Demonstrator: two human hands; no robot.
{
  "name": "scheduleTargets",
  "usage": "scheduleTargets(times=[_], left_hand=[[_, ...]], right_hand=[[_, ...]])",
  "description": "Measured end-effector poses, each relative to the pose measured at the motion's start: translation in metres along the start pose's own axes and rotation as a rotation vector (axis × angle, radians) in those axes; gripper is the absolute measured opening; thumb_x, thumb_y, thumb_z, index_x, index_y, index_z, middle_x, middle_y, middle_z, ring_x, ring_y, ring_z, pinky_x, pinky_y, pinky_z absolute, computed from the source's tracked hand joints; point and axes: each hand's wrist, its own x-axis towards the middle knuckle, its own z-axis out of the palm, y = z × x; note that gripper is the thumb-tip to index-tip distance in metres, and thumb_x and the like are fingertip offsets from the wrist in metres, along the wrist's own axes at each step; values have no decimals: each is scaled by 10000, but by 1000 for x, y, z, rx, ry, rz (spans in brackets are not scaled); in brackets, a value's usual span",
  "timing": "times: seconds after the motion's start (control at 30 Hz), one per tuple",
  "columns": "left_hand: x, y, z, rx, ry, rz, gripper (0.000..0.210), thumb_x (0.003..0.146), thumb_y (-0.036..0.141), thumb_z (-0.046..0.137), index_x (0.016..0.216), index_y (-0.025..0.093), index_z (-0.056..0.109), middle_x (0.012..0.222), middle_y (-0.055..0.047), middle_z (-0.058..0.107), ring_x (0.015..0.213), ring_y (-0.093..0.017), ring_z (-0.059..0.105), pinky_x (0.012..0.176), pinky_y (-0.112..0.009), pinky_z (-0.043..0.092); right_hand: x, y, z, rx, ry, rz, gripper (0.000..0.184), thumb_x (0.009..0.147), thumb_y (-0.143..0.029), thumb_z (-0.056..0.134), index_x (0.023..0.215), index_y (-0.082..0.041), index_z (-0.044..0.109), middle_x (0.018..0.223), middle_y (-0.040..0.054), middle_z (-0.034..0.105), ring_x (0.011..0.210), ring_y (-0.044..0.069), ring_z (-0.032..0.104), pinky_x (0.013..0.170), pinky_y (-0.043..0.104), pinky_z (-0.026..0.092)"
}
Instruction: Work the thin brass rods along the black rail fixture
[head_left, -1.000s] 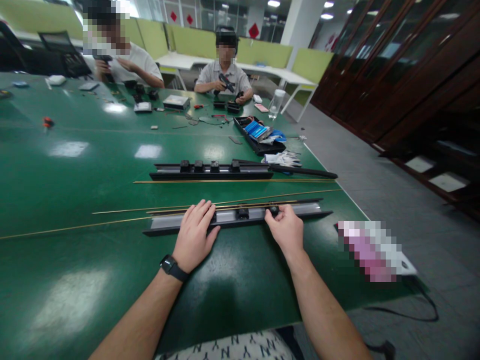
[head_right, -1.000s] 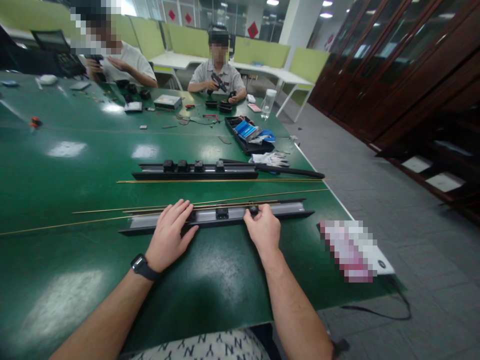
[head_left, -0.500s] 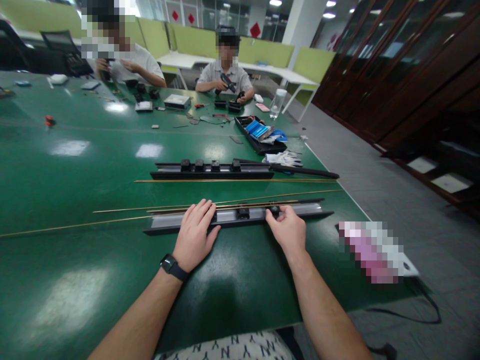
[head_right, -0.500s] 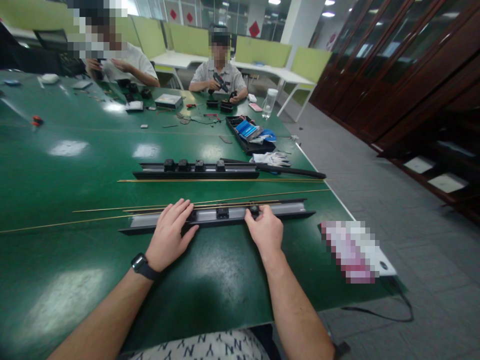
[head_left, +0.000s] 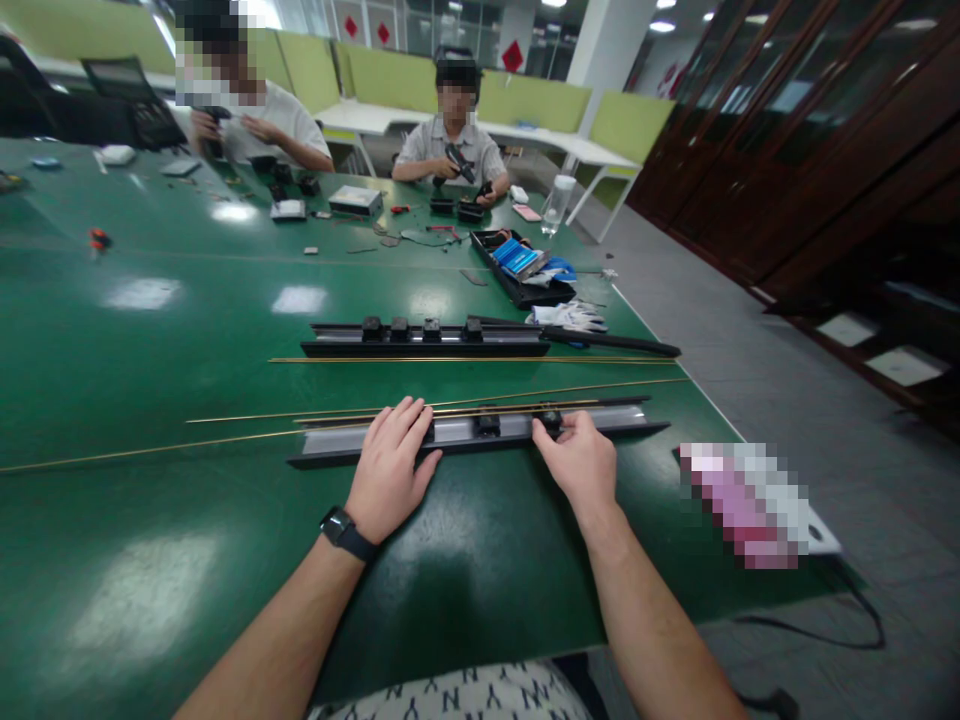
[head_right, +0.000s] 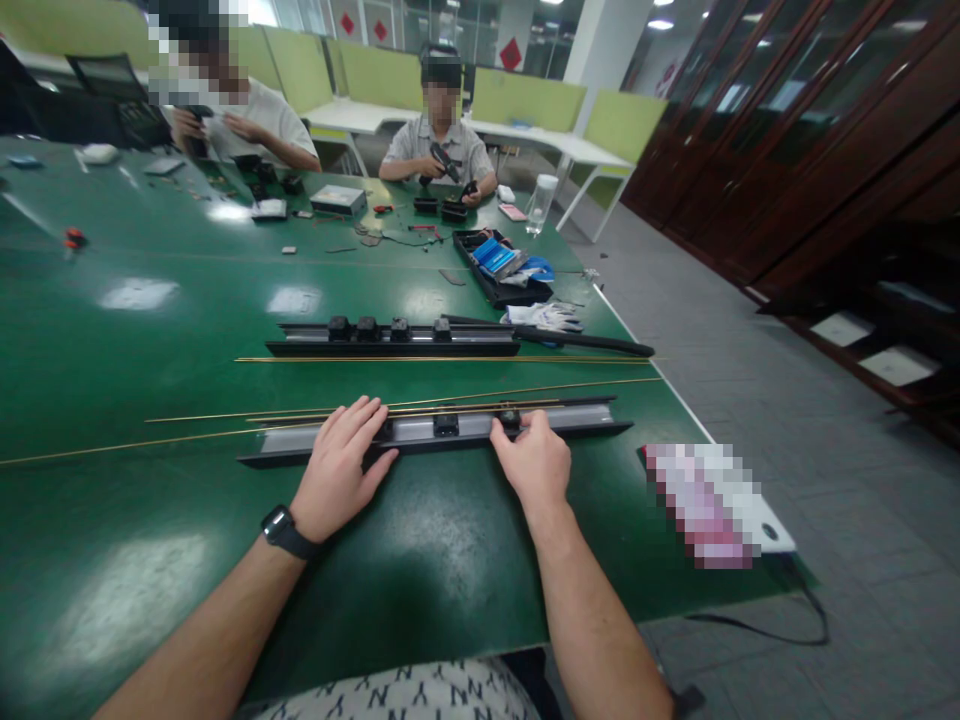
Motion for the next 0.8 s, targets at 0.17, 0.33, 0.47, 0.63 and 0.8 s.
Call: scheduleTargets(times=[0.17,0.33,0.47,0.63,0.8], left_hand=[[-1,0,1,6,-2,4,548,955,301,554,1481,184,449,1504,-137,524,1451,-300,421,1204,-534,335],[0,0,1,4,-1,6,556,955,296,552,1490,195,440,1501,-137,526,1447,-307,427,1201,-547,335],[0,0,0,9,1,9,547,955,299,553,1479,178,453,1498,-144,528,1446,-302,428,1205,-534,332],[0,2,-1,8,-19,-6,533,959,297,546,1470,170,464,1507,-142,519,1453,-297,417,1215,-520,317],[0,1,-1,15,-24,-9,541,956,298,550,1473,167,460,1508,-140,519,1458,-288,410,1222,-510,313]], right_hand=[[0,-1,-3,-51,-5,17,356,799,-578,676,847,-237,585,691,52,701,678,271,677,612,328,387],[1,-1,-4,-66,4,9,352,793,-573,677,815,-244,555,688,49,699,680,268,677,621,329,387],[2,-1,-2,-5,-15,1,320,801,-528,675,802,-242,533,660,29,686,676,256,675,633,323,394],[3,-1,-1,18,-11,-8,299,801,-501,673,811,-239,529,666,27,684,657,250,665,627,318,387],[2,1,-1,71,2,-33,289,799,-491,672,805,-242,525,641,12,661,608,223,638,609,310,382]])
